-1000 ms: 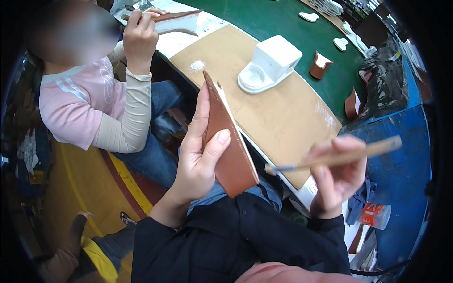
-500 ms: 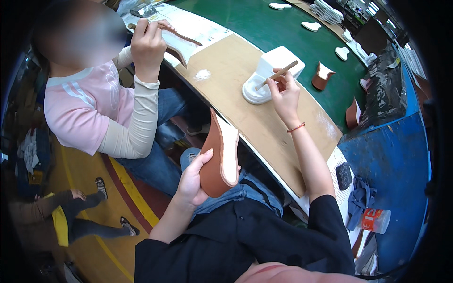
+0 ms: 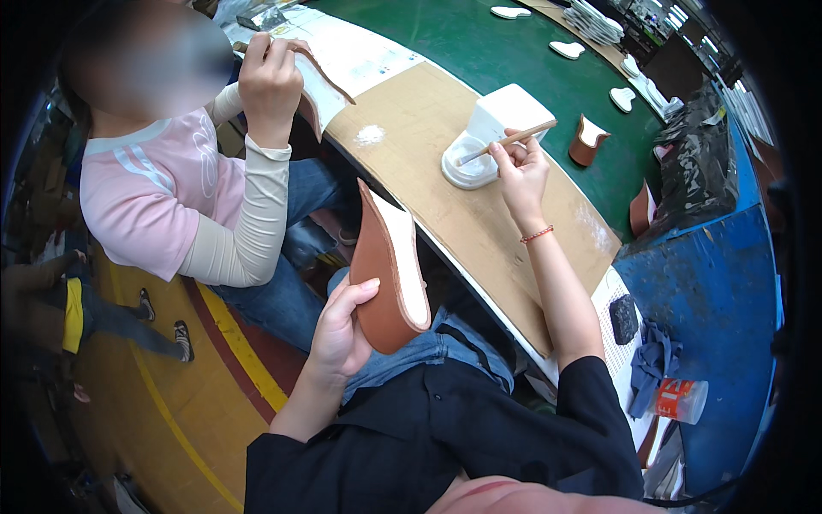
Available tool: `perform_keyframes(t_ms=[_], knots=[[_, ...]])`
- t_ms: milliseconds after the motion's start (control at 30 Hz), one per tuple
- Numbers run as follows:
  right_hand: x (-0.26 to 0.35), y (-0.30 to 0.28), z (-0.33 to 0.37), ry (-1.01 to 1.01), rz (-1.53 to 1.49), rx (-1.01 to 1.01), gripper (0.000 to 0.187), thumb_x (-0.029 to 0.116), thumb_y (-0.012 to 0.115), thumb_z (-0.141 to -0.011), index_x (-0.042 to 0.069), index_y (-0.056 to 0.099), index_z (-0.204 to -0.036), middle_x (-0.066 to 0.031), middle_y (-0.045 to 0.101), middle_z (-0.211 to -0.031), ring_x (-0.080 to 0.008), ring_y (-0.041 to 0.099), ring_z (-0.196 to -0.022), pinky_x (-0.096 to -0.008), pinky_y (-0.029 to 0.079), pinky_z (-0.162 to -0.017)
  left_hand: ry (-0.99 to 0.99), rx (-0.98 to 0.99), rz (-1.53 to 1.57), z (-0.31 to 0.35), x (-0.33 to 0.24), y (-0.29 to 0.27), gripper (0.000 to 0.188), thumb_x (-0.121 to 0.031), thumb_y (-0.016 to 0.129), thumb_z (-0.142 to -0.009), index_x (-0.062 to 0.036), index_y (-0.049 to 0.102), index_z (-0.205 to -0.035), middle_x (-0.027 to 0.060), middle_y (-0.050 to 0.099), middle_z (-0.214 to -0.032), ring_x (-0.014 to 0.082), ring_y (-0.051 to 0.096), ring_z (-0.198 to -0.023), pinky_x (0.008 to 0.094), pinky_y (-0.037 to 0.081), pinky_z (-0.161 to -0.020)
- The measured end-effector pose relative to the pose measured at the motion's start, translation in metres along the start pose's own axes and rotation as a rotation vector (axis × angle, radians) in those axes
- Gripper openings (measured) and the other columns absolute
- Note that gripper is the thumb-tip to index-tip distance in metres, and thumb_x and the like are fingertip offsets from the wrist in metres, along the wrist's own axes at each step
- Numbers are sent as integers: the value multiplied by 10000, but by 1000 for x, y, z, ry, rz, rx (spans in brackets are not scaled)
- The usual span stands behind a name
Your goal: The person paints the edges of brown shoe heels with a small brush, repeatedly dipping the brush into a white paint container. They rotate the heel to cover different sides and place finished pieces on the table.
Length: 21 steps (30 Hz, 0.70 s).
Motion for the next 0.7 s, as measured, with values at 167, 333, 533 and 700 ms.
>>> perform_keyframes(t_ms=[167, 333, 533, 700], knots=[[26, 2, 12, 287, -306, 120, 338, 92, 637, -813, -31, 505, -1099, -63, 626, -782, -48, 465, -552, -186, 367, -501, 44, 26, 79, 6, -7, 9, 454, -90, 474, -858, 16, 357, -1283, 110, 503, -1198, 180, 501, -1098, 317, 385, -953], [94, -7, 45, 384, -634, 292, 381, 108, 594, -829, -29, 468, -1161, -114, 608, -851, -58, 417, -552, -202, 363, -497, 206, 43, -11, 12, -16, 23, 514, -48, 511, -834, 5, 330, -1312, 95, 494, -1207, 165, 487, -1112, 313, 366, -972], [164, -20, 79, 222, -554, 368, 454, 109, 574, -811, -33, 421, -1215, -156, 594, -833, -61, 404, -549, -200, 365, -502, 349, 142, -84, 14, -24, 45, 591, -57, 563, -799, 11, 309, -1328, 104, 486, -1222, 165, 477, -1129, 308, 354, -977], [182, -26, 88, 176, -446, 325, 480, 102, 578, -801, -43, 403, -1223, -179, 591, -830, -76, 430, -551, -199, 380, -515, 393, 214, -165, 15, -24, 60, 627, -56, 576, -779, 21, 300, -1336, 107, 481, -1229, 168, 469, -1136, 310, 347, -977]])
Point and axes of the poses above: each hand's wrist, its own z-axis away from the middle knuckle, its own y-axis out of the palm, x = y × z, the point moved 1 cm from there along -z, towards the middle knuckle
